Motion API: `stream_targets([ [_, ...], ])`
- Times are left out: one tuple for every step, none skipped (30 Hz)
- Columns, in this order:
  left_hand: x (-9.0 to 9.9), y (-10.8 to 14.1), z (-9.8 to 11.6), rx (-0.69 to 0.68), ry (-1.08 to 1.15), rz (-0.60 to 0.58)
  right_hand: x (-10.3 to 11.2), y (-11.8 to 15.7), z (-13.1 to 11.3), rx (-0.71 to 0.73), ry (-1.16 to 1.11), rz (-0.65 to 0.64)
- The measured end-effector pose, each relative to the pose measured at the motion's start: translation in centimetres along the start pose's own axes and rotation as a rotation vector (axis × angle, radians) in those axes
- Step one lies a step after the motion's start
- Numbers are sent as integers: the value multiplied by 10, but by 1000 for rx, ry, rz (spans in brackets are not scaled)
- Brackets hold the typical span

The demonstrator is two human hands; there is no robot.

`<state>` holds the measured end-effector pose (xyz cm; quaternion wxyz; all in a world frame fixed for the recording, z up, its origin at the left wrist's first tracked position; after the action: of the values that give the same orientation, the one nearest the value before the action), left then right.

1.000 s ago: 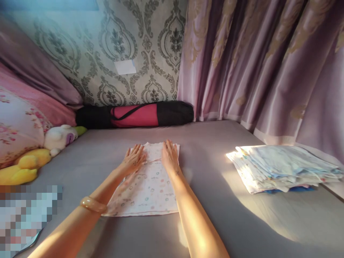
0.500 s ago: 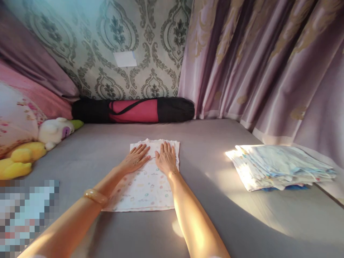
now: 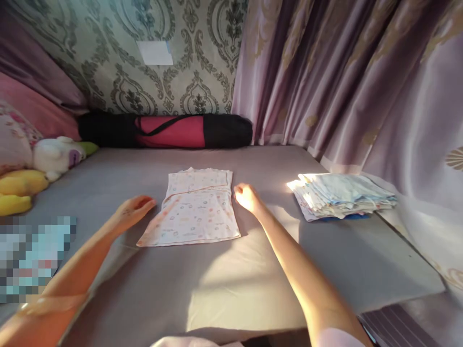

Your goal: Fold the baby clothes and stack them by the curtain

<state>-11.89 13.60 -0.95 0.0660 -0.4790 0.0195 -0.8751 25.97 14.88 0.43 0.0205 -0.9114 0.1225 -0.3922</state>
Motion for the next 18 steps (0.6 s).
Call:
stream_targets([
  [4, 15, -5, 26, -19, -35, 5, 16, 9, -16, 34, -58],
  [8, 28, -9, 50, -28, -64, 8, 33, 16, -17, 119, -122],
  [11, 40, -9, 65, -33, -81, 10, 50, 21, -13, 202, -167],
  [12, 51, -8, 71, -32, -99, 11, 65, 22, -5, 269, -185],
  [12, 60, -4, 70, -30, -111, 13, 77, 21, 7, 320, -186],
  [11, 66, 0, 62, -30, -119, 13, 88, 18, 20, 356, -174],
  [10, 72, 5, 48, -31, -125, 13, 97, 14, 29, 381, -158],
  [8, 75, 9, 36, -36, -126, 12, 103, 9, 37, 400, -145],
  [6, 78, 13, 24, -43, -123, 11, 108, 4, 47, 416, -139],
  [4, 79, 15, 17, -48, -116, 9, 111, 0, 58, 426, -140],
  [3, 81, 16, 16, -49, -106, 7, 113, -3, 66, 426, -140],
  [3, 81, 16, 25, -42, -96, 6, 114, -6, 70, 414, -138],
  [3, 82, 15, 46, -20, -85, 6, 113, -9, 72, 389, -130],
  [3, 83, 13, 80, 25, -79, 6, 112, -10, 63, 351, -119],
  [2, 85, 11, 124, 92, -83, 6, 111, -10, 38, 300, -114],
  [1, 87, 9, 171, 174, -95, 6, 110, -8, 3, 238, -118],
  [0, 89, 9, 208, 260, -107, 6, 109, -6, -29, 171, -128],
  [0, 91, 10, 225, 334, -115, 6, 108, -4, -48, 111, -140],
])
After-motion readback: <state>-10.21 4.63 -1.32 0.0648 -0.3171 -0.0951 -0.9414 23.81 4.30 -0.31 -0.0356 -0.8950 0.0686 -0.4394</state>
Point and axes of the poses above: each hand's wrist, its own y-axis away from the middle knuckle, its own x-axis out of the back of the hand, z = x × y, the point moved 7 cm from there along -y, towards the middle knuckle, and after that the axes turned 10 degrees about z, right-handed, at the moved point
